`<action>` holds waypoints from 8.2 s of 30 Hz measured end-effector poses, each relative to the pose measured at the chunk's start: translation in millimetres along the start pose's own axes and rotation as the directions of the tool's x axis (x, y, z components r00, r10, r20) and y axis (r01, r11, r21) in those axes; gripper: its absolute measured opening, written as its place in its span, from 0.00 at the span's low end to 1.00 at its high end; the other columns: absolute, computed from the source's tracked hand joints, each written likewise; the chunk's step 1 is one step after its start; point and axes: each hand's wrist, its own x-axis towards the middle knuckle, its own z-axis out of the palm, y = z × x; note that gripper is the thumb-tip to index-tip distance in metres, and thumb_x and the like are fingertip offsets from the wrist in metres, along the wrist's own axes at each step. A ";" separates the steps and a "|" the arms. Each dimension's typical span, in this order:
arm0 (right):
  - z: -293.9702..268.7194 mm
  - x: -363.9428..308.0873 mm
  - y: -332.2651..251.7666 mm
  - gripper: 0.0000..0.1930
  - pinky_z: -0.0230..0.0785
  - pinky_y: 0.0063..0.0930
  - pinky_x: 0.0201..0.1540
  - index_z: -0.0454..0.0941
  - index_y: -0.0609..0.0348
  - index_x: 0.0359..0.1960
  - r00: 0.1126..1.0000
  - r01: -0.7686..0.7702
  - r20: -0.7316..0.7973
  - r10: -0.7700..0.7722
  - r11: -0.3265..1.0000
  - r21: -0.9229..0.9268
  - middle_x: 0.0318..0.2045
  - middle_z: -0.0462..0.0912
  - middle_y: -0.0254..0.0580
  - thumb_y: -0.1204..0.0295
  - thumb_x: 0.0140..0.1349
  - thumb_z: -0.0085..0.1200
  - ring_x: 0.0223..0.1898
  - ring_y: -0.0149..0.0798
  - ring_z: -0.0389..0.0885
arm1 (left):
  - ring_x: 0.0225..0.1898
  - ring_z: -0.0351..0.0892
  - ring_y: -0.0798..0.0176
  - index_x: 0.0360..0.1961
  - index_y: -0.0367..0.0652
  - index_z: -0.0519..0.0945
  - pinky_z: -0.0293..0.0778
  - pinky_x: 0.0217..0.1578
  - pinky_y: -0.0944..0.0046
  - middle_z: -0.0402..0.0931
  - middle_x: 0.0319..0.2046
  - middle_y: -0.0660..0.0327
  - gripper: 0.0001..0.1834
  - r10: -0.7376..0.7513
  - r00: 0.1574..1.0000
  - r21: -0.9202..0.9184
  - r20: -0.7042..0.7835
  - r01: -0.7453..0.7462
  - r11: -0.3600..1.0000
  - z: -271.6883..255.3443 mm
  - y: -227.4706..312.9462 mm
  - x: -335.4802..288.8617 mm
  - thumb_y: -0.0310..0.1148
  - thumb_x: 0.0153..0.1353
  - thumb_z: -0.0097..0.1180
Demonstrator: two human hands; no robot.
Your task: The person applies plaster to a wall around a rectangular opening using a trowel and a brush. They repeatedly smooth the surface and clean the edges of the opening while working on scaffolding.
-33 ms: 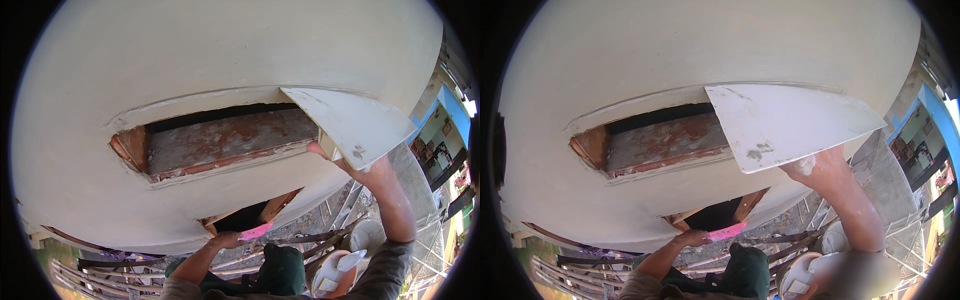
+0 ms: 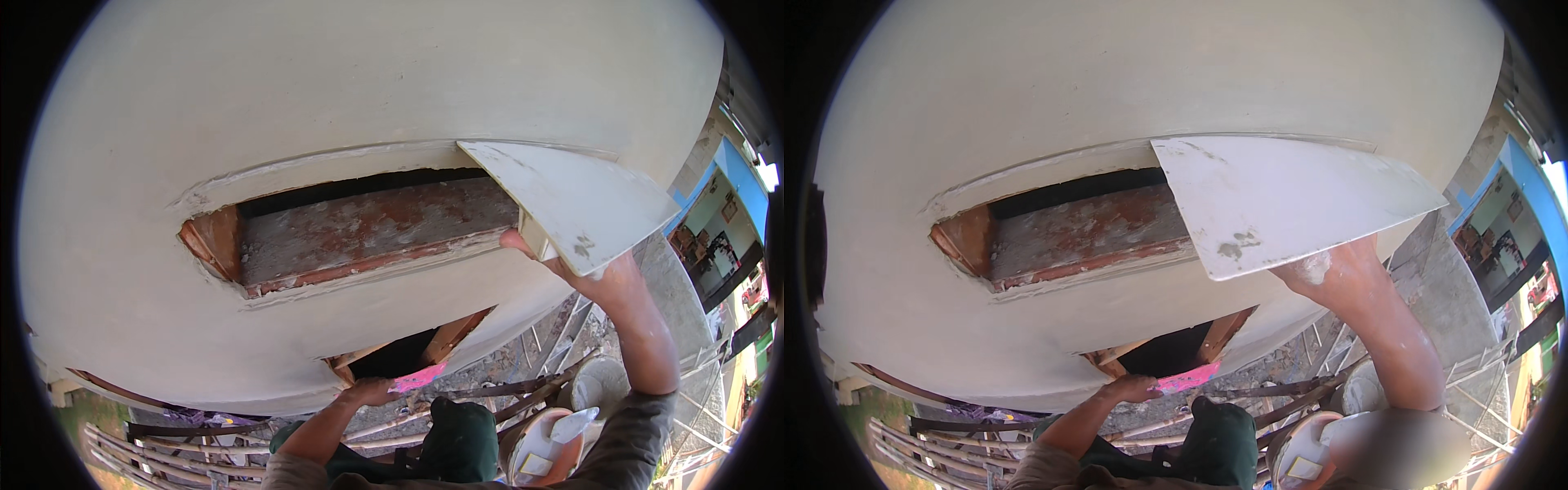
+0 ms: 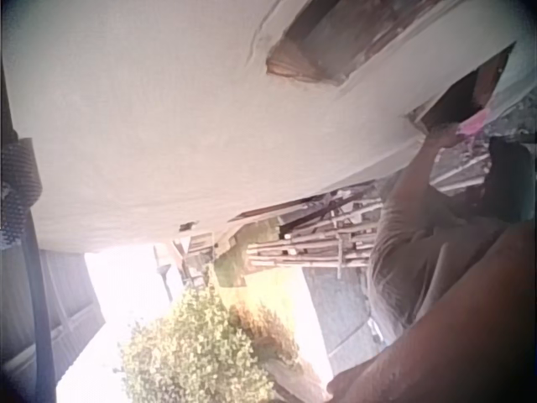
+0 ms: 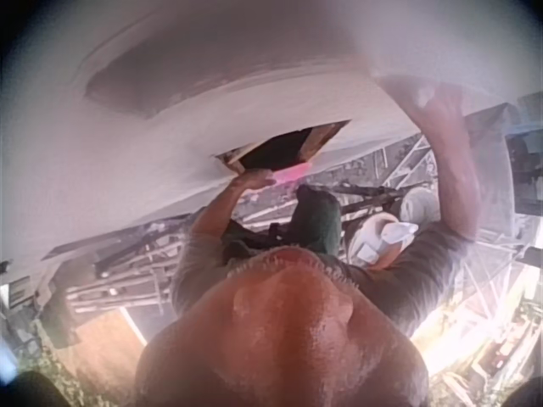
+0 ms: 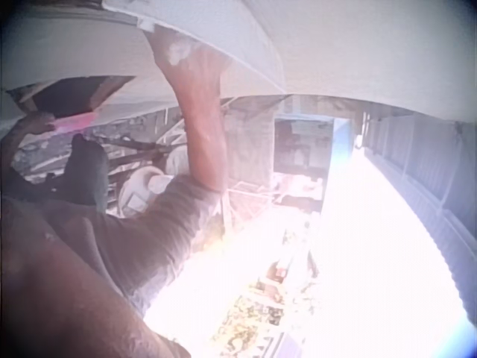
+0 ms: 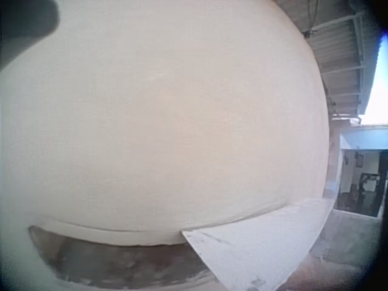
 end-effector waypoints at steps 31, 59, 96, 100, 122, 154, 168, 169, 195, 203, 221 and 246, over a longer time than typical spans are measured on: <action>-7.8 -65.7 158.6 0.27 0.74 0.37 0.37 0.80 0.56 0.44 0.972 0.030 -0.194 -0.136 0.884 -0.466 0.36 0.83 0.40 0.52 0.49 0.69 0.36 0.45 0.82 | 0.49 0.78 0.45 0.47 0.40 0.77 0.73 0.49 0.50 0.79 0.43 0.47 0.28 -0.111 0.994 -0.055 -0.010 0.111 0.992 6.8 6.3 23.3 0.56 0.64 0.48; 21.9 -8.5 45.1 0.28 0.73 0.31 0.43 0.76 0.54 0.53 0.997 0.080 -0.017 -0.080 0.997 -0.005 0.42 0.82 0.38 0.59 0.52 0.69 0.40 0.41 0.80 | 0.51 0.77 0.46 0.52 0.43 0.77 0.71 0.52 0.50 0.79 0.47 0.49 0.29 -0.060 0.996 -0.032 -0.059 0.058 0.998 -7.7 4.6 23.8 0.57 0.63 0.49; -14.9 3.4 20.6 0.24 0.73 0.37 0.40 0.81 0.54 0.45 0.988 0.032 -0.148 -0.049 0.993 -0.118 0.39 0.83 0.39 0.54 0.50 0.67 0.38 0.45 0.82 | 0.52 0.76 0.45 0.49 0.40 0.77 0.71 0.52 0.49 0.78 0.47 0.47 0.28 -0.067 0.995 -0.044 -0.067 0.064 0.997 -15.7 4.9 13.8 0.55 0.62 0.49; -16.5 3.3 22.1 0.33 0.73 0.40 0.43 0.76 0.58 0.50 0.991 0.068 -0.098 -0.091 0.974 -0.214 0.41 0.80 0.46 0.51 0.47 0.69 0.41 0.51 0.80 | 0.51 0.76 0.44 0.49 0.40 0.76 0.71 0.52 0.49 0.78 0.48 0.46 0.28 -0.059 0.995 -0.026 -0.074 0.057 0.998 -14.0 3.2 15.5 0.54 0.62 0.48; -31.2 -38.5 54.6 0.29 0.74 0.40 0.41 0.78 0.61 0.47 0.994 -0.011 -0.107 -0.028 0.938 -0.347 0.38 0.81 0.47 0.54 0.48 0.70 0.38 0.52 0.81 | 0.52 0.76 0.45 0.49 0.41 0.76 0.71 0.53 0.49 0.78 0.48 0.47 0.28 -0.085 0.995 -0.062 -0.056 0.082 0.995 -12.9 10.4 14.4 0.55 0.62 0.48; -20.9 -12.3 2.3 0.30 0.73 0.38 0.43 0.76 0.61 0.50 0.999 0.010 -0.051 -0.017 0.991 -0.133 0.41 0.80 0.48 0.56 0.49 0.70 0.41 0.51 0.80 | 0.50 0.77 0.46 0.49 0.44 0.78 0.72 0.49 0.49 0.79 0.45 0.49 0.26 -0.041 0.991 -0.028 -0.124 0.038 0.999 -12.1 -0.9 11.3 0.55 0.62 0.50; -4.5 26.5 -31.2 0.28 0.72 0.40 0.40 0.79 0.58 0.45 0.993 0.089 -0.056 -0.101 0.978 -0.187 0.38 0.81 0.43 0.51 0.49 0.68 0.37 0.48 0.80 | 0.47 0.79 0.45 0.43 0.42 0.79 0.74 0.48 0.48 0.80 0.42 0.49 0.25 0.025 0.978 -0.017 -0.207 -0.029 0.999 -28.9 6.4 -4.4 0.54 0.63 0.48; -4.1 28.8 -33.3 0.28 0.72 0.40 0.40 0.80 0.58 0.45 0.991 0.107 -0.062 -0.121 0.975 -0.195 0.38 0.81 0.42 0.51 0.49 0.68 0.37 0.48 0.80 | 0.49 0.78 0.46 0.46 0.42 0.78 0.73 0.49 0.49 0.79 0.44 0.49 0.26 0.018 0.983 -0.027 -0.184 -0.023 0.999 -30.0 7.0 -4.8 0.55 0.63 0.49; -8.5 -9.5 53.4 0.26 0.72 0.41 0.33 0.79 0.55 0.43 0.972 0.082 -0.186 -0.146 0.946 -0.313 0.34 0.81 0.43 0.50 0.50 0.67 0.31 0.50 0.80 | 0.51 0.77 0.45 0.51 0.42 0.76 0.71 0.51 0.49 0.78 0.47 0.47 0.29 -0.138 0.988 -0.020 -0.062 0.137 0.990 -9.9 12.6 13.2 0.57 0.62 0.48; -10.5 -31.4 103.9 0.27 0.74 0.41 0.34 0.79 0.58 0.41 0.977 0.027 -0.187 -0.101 0.932 -0.361 0.32 0.81 0.44 0.48 0.51 0.66 0.31 0.49 0.81 | 0.52 0.76 0.44 0.51 0.40 0.76 0.71 0.52 0.49 0.78 0.47 0.46 0.30 -0.118 0.991 -0.072 -0.063 0.114 0.991 -0.4 13.1 21.9 0.56 0.62 0.49; -15.3 -82.8 190.4 0.28 0.71 0.43 0.46 0.76 0.61 0.48 0.992 -0.118 -0.022 0.120 0.894 -0.432 0.39 0.82 0.49 0.53 0.53 0.65 0.43 0.55 0.79 | 0.51 0.77 0.45 0.51 0.43 0.77 0.72 0.51 0.51 0.78 0.48 0.46 0.28 -0.169 0.984 -0.058 -0.046 0.167 0.984 15.0 0.3 30.1 0.55 0.63 0.50; 18.8 -129.8 33.5 0.29 0.53 0.19 0.15 0.70 0.66 0.51 0.177 0.052 0.064 0.982 -0.074 0.996 0.18 0.66 0.35 0.49 0.66 0.48 0.12 0.25 0.59 | 0.70 0.49 0.46 0.69 0.36 0.52 0.49 0.67 0.49 0.51 0.69 0.47 0.54 0.468 0.756 -0.215 -0.457 -0.604 0.767 -219.1 258.3 -73.2 0.56 0.52 0.65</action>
